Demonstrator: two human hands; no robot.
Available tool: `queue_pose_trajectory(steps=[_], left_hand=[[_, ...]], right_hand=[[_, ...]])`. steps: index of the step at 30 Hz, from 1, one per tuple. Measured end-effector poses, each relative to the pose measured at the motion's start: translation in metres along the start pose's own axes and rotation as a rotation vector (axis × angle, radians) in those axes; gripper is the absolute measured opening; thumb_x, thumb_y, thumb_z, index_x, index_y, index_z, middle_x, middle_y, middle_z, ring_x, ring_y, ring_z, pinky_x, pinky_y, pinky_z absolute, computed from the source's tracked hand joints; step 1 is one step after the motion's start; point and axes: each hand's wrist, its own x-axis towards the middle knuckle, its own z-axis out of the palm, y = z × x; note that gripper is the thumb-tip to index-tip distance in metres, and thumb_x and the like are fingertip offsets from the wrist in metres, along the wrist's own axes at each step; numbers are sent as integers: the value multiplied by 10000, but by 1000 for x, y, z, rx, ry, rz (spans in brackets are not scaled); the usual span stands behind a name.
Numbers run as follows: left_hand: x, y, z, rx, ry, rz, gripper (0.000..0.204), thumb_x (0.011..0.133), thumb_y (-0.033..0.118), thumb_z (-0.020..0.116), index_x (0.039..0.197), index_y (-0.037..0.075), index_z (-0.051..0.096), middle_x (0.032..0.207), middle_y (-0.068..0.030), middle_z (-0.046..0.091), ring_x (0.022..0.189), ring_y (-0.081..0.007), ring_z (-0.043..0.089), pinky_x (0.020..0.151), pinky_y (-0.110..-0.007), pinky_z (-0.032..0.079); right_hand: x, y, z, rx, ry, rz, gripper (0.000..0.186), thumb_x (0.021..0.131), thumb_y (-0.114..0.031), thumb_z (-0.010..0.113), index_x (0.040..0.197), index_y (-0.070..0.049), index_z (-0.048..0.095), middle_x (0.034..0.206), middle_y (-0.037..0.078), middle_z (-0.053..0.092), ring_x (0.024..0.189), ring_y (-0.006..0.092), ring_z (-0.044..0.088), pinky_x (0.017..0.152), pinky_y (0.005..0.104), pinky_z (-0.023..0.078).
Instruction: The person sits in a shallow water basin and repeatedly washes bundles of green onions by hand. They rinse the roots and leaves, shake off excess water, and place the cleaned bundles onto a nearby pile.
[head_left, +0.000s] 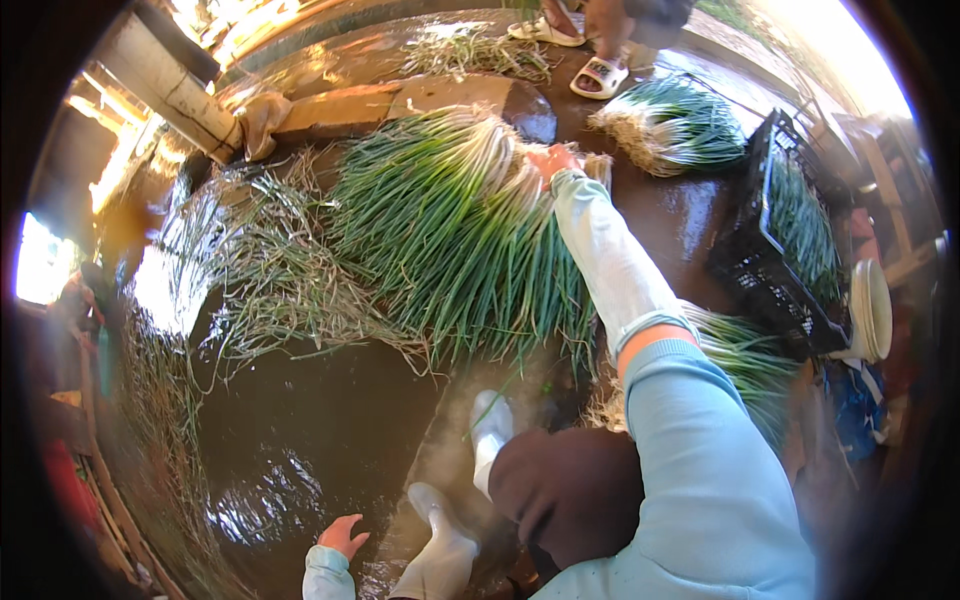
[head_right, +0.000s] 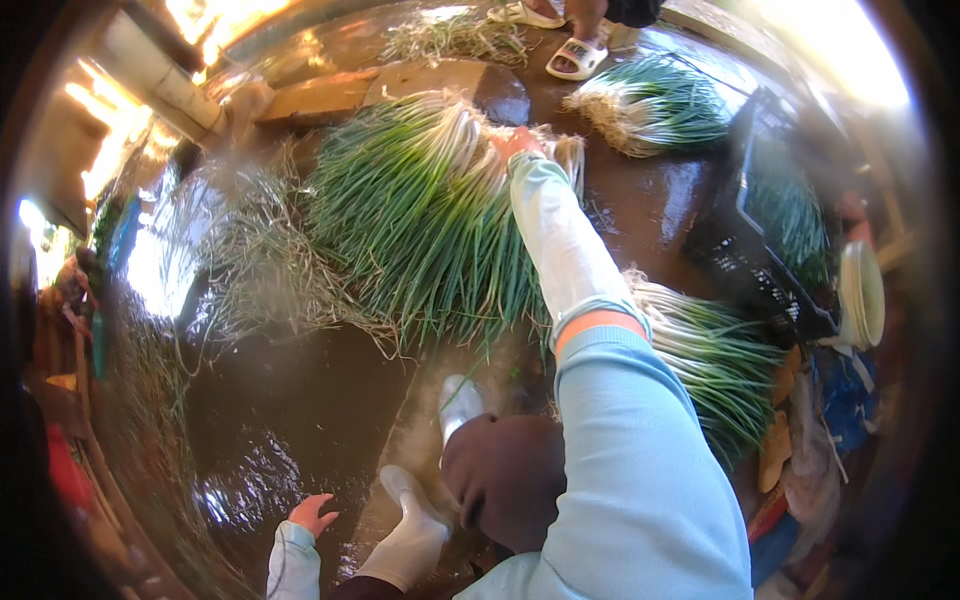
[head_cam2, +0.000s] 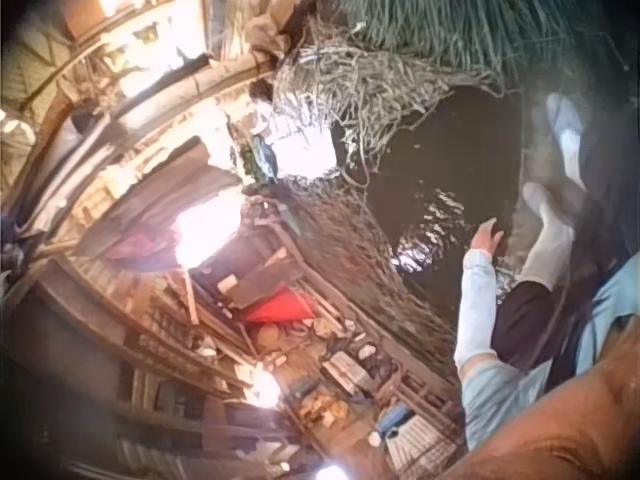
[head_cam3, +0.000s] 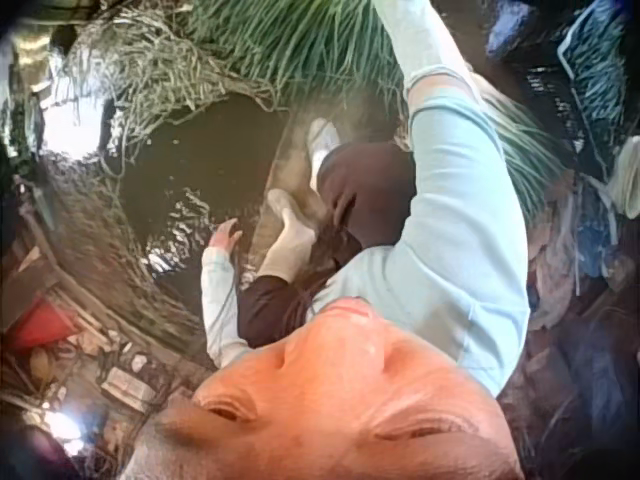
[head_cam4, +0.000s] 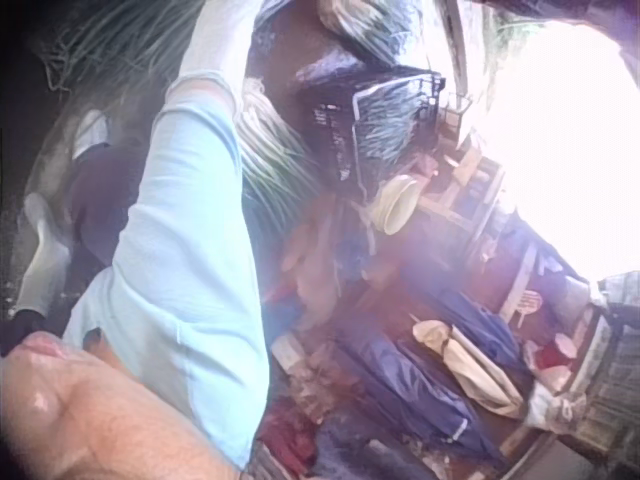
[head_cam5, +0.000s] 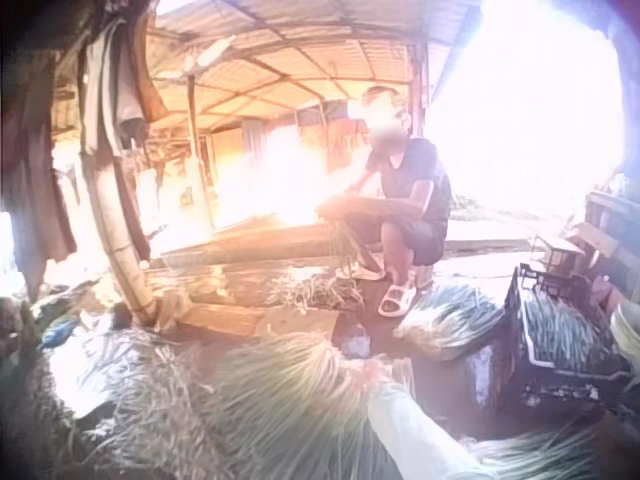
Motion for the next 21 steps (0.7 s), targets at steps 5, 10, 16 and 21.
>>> queue_pose_trajectory(steps=[5, 10, 16, 21], left_hand=[[-1, -5, 1, -89, -77, -50, 501, 800, 309, 690, 1236, 111, 546, 1230, -128, 561, 1133, -305, 530, 951, -377, 438], [3, -5, 0, -118, -80, -79, 477, 814, 313, 673, 1229, 115, 545, 1208, -125, 567, 1123, -306, 530, 942, -382, 437], [5, -1, -4, -158, -48, -73, 463, 818, 304, 665, 1227, 119, 549, 1211, -122, 563, 1120, -309, 531, 938, -382, 438], [4, -1, -4, -193, -32, -70, 460, 815, 299, 668, 1222, 117, 553, 1201, -121, 570, 1112, -309, 536, 935, -379, 440]], right_hand=[[16, -18, 27, -242, -73, -52, 865, 781, -665, 530, 1387, -70, 367, 1342, 182, 486, 1233, 354, 467, 1022, 400, 383], [4, -8, 27, -265, -40, -107, 913, 768, -631, 557, 1454, -109, 257, 1351, 151, 486, 1243, 331, 462, 1045, 384, 363], [-27, 9, 10, -5, 327, -501, 451, 739, -299, 687, 1138, -123, 573, 1083, 161, 609, 997, 324, 594, 858, 412, 468], [4, -23, 13, -52, 189, -575, 561, 755, -326, 658, 1244, -94, 510, 1168, 177, 583, 1087, 340, 546, 937, 400, 430]])
